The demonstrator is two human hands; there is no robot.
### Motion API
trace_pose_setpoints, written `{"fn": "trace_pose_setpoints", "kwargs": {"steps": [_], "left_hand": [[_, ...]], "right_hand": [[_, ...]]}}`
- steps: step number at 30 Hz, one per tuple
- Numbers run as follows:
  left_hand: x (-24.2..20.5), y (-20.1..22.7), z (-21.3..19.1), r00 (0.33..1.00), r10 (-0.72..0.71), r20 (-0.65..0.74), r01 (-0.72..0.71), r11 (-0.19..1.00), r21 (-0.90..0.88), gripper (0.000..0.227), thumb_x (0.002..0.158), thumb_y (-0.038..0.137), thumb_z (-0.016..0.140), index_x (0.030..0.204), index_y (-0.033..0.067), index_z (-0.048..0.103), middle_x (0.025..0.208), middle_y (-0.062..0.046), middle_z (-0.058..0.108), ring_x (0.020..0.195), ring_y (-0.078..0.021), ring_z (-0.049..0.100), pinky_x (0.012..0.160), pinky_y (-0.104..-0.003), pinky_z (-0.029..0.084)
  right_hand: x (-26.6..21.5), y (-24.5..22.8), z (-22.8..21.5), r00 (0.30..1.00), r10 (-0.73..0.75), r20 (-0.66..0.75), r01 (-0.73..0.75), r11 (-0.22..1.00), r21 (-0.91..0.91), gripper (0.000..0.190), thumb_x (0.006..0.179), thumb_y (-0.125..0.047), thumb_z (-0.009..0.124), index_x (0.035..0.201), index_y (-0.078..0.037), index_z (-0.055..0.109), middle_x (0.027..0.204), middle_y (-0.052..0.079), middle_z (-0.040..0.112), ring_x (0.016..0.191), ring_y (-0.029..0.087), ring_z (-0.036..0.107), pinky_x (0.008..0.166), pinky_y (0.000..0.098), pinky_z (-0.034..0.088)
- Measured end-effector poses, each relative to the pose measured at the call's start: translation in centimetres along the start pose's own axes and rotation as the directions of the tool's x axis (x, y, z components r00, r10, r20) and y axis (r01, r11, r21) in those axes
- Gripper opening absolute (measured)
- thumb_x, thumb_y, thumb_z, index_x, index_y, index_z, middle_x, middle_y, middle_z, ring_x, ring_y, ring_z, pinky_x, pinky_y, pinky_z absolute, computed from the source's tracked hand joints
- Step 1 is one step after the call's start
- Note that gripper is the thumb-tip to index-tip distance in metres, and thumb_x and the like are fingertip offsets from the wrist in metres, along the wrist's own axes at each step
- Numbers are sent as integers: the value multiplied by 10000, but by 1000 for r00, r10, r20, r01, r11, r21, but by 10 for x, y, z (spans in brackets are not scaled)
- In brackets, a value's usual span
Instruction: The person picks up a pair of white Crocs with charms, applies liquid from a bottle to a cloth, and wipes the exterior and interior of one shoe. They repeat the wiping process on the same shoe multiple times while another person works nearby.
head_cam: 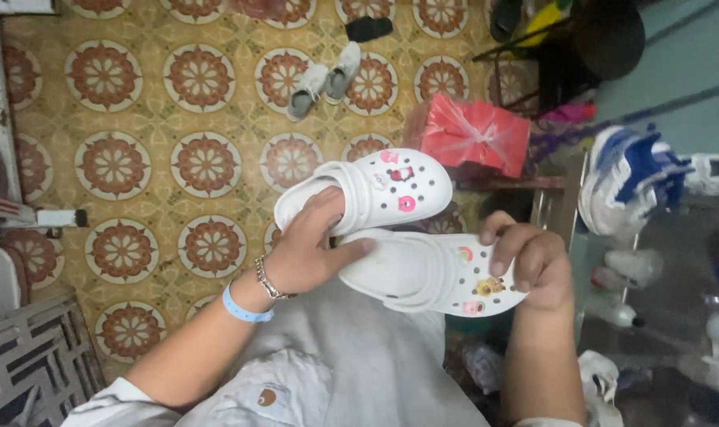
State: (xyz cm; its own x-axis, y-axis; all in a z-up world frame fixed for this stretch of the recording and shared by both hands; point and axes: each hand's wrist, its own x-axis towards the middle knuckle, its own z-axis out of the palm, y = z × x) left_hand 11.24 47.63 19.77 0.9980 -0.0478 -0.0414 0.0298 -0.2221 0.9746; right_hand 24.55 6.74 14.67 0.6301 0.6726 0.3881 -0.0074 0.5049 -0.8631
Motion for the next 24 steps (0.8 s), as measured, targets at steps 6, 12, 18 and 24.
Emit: {"fn": "trace_pose_setpoints", "kwargs": {"steps": [6, 12, 18, 24], "left_hand": [[4, 19, -37, 999, -16, -49, 23, 990, 140, 608, 817, 330, 1120, 1280, 61, 833, 1217, -110, 823, 1319, -381, 745, 1210, -501, 487], [40, -25, -52, 873, -372, -316, 413, 908, 70, 549, 826, 296, 1123, 1230, -3, 901, 1148, -176, 864, 1224, -405, 774, 1140, -466, 560], [115, -21, -92, 686, -568, -455, 580, 804, -129, 520, 886, 266, 1064, 1328, 37, 913, 1259, -109, 889, 1286, -329, 831, 1138, -475, 656], [164, -31, -131, 589, -634, -501, 579, 764, -285, 469, 931, 370, 1034, 1307, 111, 923, 1284, -58, 948, 1249, -254, 880, 1048, -478, 699]], "right_hand": [[116, 58, 20, 984, 31, 175, -61, 983, 170, 322, 817, -247, 1034, 678, -217, 745, 870, 143, 800, 975, 416, 668, 750, 459, 575], [196, 131, -11, 991, -1, 134, -26, 981, 193, 465, 887, -150, 1046, 763, -266, 614, 1354, 202, 595, 1226, 440, 619, 984, 453, 530], [271, 152, 37, 901, 296, -318, -167, 912, 375, 744, 901, -22, 866, 1571, -203, 597, 1773, 137, 641, 1716, 294, 608, 1414, 451, 513], [338, 161, 87, 484, 645, -592, -142, 725, 674, 417, 1151, -431, 753, 1475, -196, 867, 1522, 79, 883, 1446, 334, 814, 1364, 519, 573]]}}
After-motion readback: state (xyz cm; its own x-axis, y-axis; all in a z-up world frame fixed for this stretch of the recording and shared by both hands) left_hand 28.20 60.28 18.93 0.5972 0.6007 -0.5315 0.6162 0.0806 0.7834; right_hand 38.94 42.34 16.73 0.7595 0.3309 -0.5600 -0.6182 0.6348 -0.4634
